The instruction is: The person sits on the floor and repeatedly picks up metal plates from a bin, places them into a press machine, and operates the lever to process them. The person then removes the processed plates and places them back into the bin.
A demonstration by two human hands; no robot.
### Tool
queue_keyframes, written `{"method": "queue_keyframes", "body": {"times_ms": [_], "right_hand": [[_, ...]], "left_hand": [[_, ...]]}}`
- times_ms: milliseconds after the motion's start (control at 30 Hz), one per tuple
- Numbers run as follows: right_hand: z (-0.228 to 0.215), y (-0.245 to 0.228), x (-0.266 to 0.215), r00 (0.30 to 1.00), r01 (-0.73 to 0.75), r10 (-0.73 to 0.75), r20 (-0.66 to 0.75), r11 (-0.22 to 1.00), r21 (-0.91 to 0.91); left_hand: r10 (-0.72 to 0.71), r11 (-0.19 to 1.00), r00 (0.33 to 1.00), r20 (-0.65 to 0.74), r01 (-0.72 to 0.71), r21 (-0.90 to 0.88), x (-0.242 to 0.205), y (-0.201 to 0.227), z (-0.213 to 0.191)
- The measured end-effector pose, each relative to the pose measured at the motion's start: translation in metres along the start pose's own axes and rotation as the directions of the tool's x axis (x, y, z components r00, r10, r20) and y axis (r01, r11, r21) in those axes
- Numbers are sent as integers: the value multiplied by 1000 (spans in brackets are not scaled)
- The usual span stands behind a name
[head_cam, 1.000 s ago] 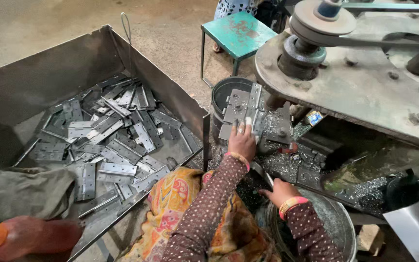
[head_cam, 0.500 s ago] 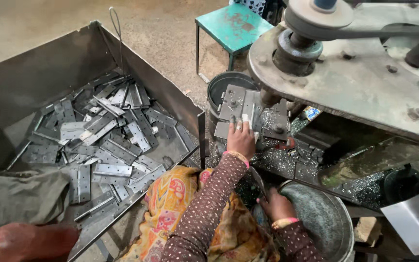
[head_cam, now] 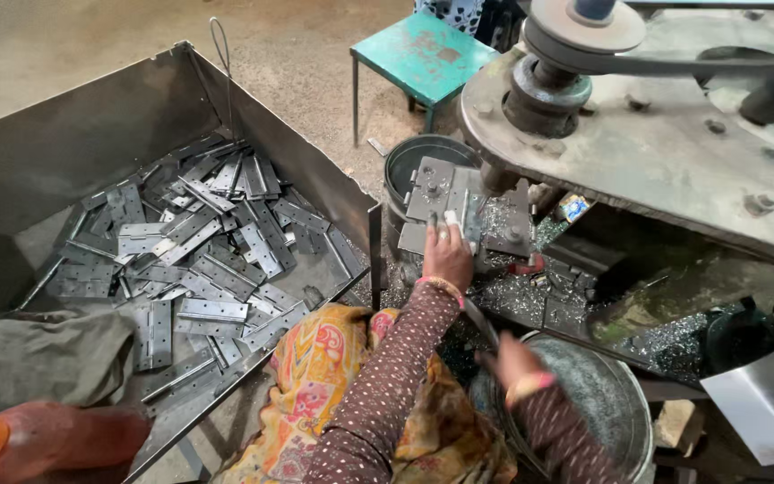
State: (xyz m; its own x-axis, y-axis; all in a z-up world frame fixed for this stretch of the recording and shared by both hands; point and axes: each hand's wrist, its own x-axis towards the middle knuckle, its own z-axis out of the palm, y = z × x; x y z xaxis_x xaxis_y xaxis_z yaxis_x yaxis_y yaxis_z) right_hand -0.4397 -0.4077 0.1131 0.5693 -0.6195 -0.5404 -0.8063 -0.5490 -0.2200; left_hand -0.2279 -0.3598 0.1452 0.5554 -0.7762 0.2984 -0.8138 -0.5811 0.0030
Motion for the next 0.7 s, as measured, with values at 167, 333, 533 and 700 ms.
{"method": "queue_keyframes", "body": {"times_ms": [167,333,533,700], "right_hand": [[54,20,-9,974,120,-105,-199,991,60],[27,28,24,977,192,-197,-85,979,-64],[30,48,51,969,238,-236,67,971,-17],[113,59,40,959,113,-134,-251,989,-95]], "left_hand": [[-41,996,983,-181,25,-90,-2,-1,0],[-6,1000,996,-89,7,12,7,-4,-1],[-86,978,992,-90,67,-198,36,4,22],[-39,981,991,-130,13,-191,26,-4,16]]}}
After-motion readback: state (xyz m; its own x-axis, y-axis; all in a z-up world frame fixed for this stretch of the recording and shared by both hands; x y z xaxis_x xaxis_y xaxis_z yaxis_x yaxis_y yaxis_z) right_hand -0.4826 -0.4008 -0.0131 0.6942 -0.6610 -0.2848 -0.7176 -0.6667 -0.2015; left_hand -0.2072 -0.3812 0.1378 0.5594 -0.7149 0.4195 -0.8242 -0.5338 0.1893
